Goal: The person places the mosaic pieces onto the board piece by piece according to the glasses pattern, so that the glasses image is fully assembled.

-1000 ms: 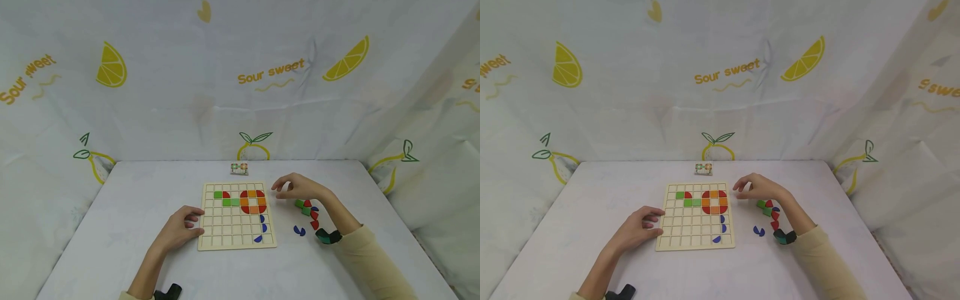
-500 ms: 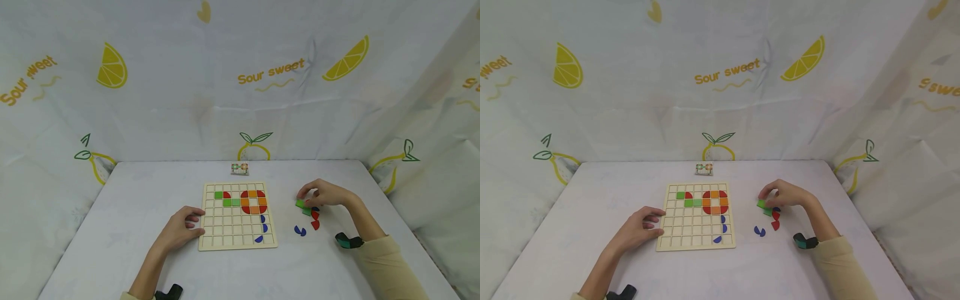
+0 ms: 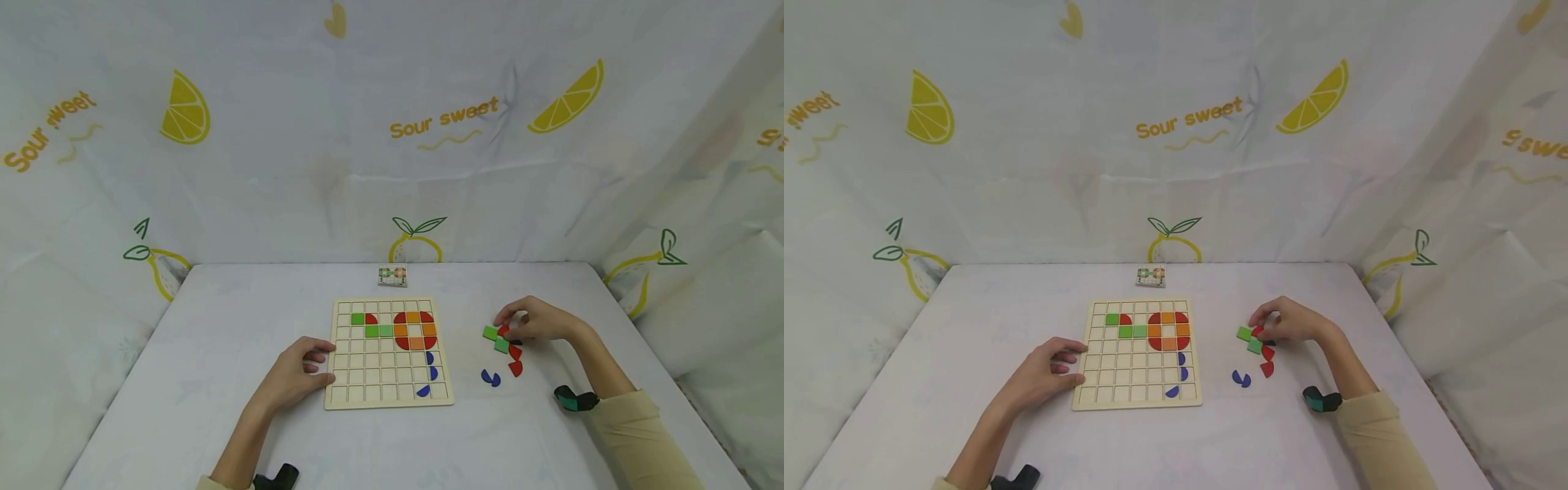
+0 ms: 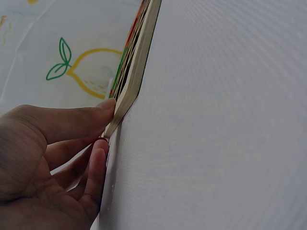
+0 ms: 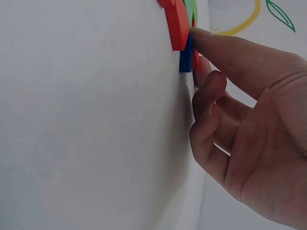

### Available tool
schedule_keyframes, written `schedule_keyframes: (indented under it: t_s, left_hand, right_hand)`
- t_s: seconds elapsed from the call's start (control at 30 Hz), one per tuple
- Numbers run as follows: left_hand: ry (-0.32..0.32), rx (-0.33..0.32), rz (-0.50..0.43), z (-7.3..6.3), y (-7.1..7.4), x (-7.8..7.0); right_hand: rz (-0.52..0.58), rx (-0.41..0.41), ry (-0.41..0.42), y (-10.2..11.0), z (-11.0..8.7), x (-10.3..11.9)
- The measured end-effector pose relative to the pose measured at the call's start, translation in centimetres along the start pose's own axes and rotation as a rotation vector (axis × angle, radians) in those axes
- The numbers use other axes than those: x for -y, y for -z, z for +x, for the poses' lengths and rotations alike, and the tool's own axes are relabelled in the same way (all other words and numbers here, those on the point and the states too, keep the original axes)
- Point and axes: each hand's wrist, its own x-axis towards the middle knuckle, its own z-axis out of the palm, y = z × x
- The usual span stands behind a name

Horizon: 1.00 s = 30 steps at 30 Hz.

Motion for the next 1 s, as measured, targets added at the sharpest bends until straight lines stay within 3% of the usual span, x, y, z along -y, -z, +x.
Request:
schedule_keyframes:
  t_s: [0.27,0.53,1.0]
  left_hand:
    - [-0.005,0.000,-0.009,0.1,-0.1,0.1]
    - [-0.009,0.000,-0.008,0.1,-0.2,0.1]
    - [-0.005,0.000,-0.011,0.1,0.0,0.3]
  right_hand:
    - [-0.005,-0.036,-0.015,0.0,-0.1,-0.5]
    - [-0.086,-0.088,-0.014,-0.2,0.1,-0.3]
    - [-0.135,-0.186,0.052,-1.3,2.1,4.4]
